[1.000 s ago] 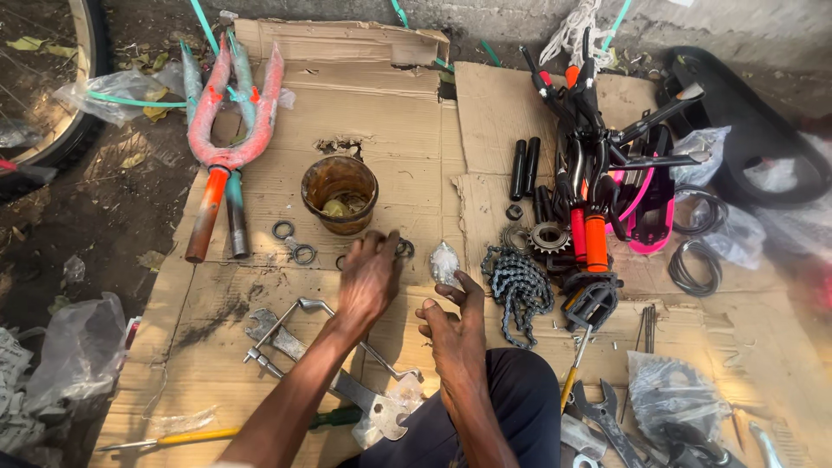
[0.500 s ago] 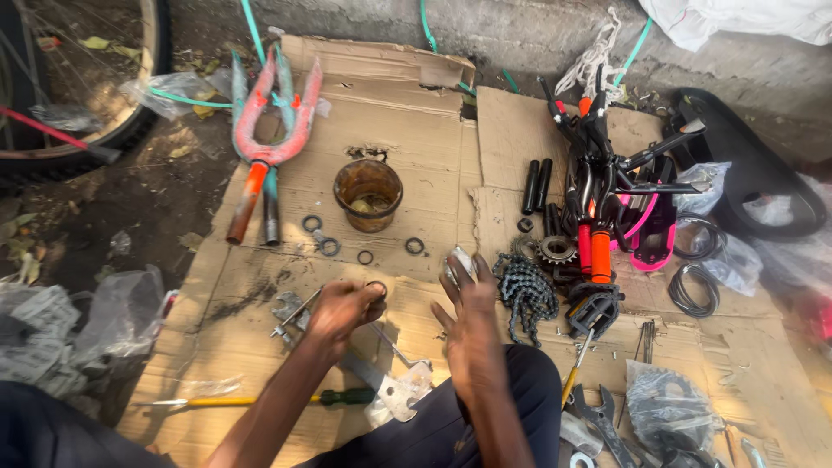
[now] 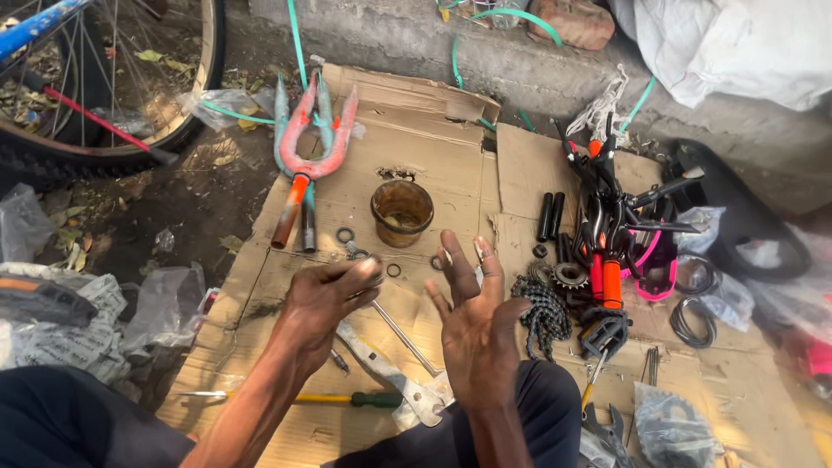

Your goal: The person sits on a cardboard sheet and applies grease to several metal washers using a small brush from a tin. They then open a plastic bag containing ball bearings and arrange them on the cardboard. The workspace includes bicycle parts and tools.

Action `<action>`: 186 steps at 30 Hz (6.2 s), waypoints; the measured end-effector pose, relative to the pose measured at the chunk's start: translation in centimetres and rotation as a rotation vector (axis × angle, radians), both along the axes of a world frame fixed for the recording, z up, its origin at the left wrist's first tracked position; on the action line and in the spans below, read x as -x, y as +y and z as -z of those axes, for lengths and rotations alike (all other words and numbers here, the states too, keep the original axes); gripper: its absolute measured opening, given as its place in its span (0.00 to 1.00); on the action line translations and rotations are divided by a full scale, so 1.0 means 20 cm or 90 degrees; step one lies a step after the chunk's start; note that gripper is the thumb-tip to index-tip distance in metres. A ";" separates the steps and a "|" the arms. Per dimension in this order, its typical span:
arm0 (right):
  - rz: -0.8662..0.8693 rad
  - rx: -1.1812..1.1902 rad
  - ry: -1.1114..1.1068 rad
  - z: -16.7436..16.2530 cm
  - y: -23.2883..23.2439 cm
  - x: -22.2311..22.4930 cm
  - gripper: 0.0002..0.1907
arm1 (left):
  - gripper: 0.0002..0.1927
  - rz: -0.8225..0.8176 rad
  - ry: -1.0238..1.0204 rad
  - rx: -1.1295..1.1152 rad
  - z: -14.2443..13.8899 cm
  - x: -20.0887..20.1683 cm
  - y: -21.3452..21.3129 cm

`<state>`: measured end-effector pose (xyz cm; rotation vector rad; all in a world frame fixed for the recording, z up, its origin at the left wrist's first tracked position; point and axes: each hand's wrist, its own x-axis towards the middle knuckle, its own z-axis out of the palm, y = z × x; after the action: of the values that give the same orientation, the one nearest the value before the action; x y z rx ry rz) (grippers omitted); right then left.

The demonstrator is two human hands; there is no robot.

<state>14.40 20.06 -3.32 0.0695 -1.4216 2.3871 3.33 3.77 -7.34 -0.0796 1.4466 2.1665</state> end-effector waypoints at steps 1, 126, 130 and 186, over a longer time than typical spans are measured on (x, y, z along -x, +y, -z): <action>0.019 -0.041 0.005 0.00 -0.01 0.00 0.58 | 0.15 0.014 0.006 -0.036 -0.05 -0.01 0.01; 0.050 -0.242 0.063 0.04 -0.20 0.13 0.56 | 0.18 0.054 -0.092 -0.128 -0.38 -0.01 -0.11; 0.036 -0.220 0.045 0.04 -0.32 0.10 0.56 | 0.17 0.004 -0.100 -0.157 -0.36 0.00 -0.10; 0.184 -0.573 0.012 0.02 -0.20 0.05 0.46 | 0.18 0.029 -0.032 -0.073 -0.32 0.02 -0.10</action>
<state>13.31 15.98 -3.76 0.1018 -2.1968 1.3692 2.92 1.86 -0.88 -0.0587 1.2826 2.1902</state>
